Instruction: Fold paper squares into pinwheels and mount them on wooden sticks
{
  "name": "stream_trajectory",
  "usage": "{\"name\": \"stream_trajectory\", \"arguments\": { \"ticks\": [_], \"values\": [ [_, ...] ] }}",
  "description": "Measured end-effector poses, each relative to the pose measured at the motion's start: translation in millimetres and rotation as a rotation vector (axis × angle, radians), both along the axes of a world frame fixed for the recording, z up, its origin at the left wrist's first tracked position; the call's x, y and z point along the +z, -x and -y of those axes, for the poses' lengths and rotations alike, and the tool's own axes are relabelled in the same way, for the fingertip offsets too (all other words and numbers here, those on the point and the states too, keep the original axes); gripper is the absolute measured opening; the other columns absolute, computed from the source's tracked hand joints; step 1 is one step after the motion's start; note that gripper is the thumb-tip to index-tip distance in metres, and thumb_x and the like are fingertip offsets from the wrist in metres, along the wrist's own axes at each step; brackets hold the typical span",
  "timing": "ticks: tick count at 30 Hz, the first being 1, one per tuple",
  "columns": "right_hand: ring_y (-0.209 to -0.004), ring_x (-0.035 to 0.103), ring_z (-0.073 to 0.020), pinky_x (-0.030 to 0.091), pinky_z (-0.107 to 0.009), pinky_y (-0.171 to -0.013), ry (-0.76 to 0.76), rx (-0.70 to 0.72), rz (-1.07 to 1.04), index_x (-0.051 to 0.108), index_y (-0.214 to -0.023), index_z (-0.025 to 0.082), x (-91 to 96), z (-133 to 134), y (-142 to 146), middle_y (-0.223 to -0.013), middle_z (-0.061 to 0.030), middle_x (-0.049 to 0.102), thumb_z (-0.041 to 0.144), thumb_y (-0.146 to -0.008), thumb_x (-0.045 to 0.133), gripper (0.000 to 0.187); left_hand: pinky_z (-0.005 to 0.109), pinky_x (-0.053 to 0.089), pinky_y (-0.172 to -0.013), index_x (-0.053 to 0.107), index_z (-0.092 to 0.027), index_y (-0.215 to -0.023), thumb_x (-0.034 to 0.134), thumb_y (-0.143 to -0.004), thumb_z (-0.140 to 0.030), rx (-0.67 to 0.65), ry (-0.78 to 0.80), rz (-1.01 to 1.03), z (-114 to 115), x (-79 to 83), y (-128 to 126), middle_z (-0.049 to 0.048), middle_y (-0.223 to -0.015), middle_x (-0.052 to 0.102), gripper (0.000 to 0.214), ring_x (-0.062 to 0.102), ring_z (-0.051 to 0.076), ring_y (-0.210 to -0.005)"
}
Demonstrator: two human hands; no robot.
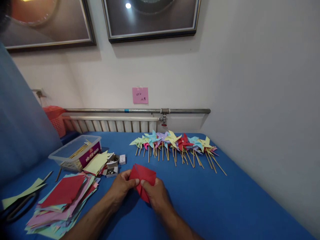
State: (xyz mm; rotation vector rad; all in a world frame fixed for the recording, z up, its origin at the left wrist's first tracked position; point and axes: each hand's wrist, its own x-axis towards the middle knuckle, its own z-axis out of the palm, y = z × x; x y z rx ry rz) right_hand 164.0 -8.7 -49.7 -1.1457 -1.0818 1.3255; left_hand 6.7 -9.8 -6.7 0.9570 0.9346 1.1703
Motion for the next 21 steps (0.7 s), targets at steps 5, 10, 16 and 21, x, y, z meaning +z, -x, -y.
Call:
{"name": "stream_trajectory", "arguments": {
  "ticks": [5, 10, 16, 21],
  "values": [
    [-0.064, 0.065, -0.0218, 0.052, -0.033, -0.065, 0.042, -0.069, 0.022, 0.082, -0.08, 0.017, 1.1, -2, 1, -0.071, -0.0046, 0.078, 0.053, -0.063, 0.087, 0.04, 0.022, 0.038, -0.056, 0.074, -0.014, -0.075, 0.1, -0.049, -0.035, -0.007, -0.024, 0.002, -3, -12.8, 0, -0.0017, -0.06, 0.067, 0.042, 0.051, 0.009, -0.054],
    [-0.063, 0.065, -0.0216, 0.05, -0.033, -0.063, 0.036, -0.029, 0.013, 0.082, -0.085, 0.018, 2.2, 2, -2, -0.072, -0.0042, 0.078, 0.056, -0.067, 0.086, 0.042, 0.022, 0.036, -0.055, 0.073, -0.014, -0.072, 0.098, -0.045, -0.029, 0.01, 0.003, -0.008, -3, -7.6, -1, -0.0021, -0.059, 0.067, 0.04, 0.05, 0.009, -0.052],
    [-0.065, 0.066, -0.0215, 0.051, -0.032, -0.065, 0.008, -0.009, -0.026, 0.083, -0.088, 0.017, -2.3, 2, -3, -0.075, -0.0055, 0.079, 0.055, -0.071, 0.085, 0.042, 0.022, 0.04, -0.057, 0.072, -0.014, -0.072, 0.096, -0.047, -0.023, -0.038, 0.01, -0.004, 0, 4.5, 1, -0.0031, -0.059, 0.067, 0.035, 0.052, 0.009, -0.053],
    [-0.063, 0.066, -0.0202, 0.053, -0.031, -0.064, -0.009, -0.002, -0.02, 0.081, -0.083, 0.017, -4.4, -1, -3, -0.072, -0.0039, 0.079, 0.052, -0.069, 0.085, 0.037, 0.021, 0.04, -0.056, 0.072, -0.014, -0.072, 0.094, -0.046, -0.02, -0.016, 0.013, 0.006, 2, 4.0, -1, -0.0024, -0.06, 0.069, 0.034, 0.054, 0.009, -0.053]
  ]
}}
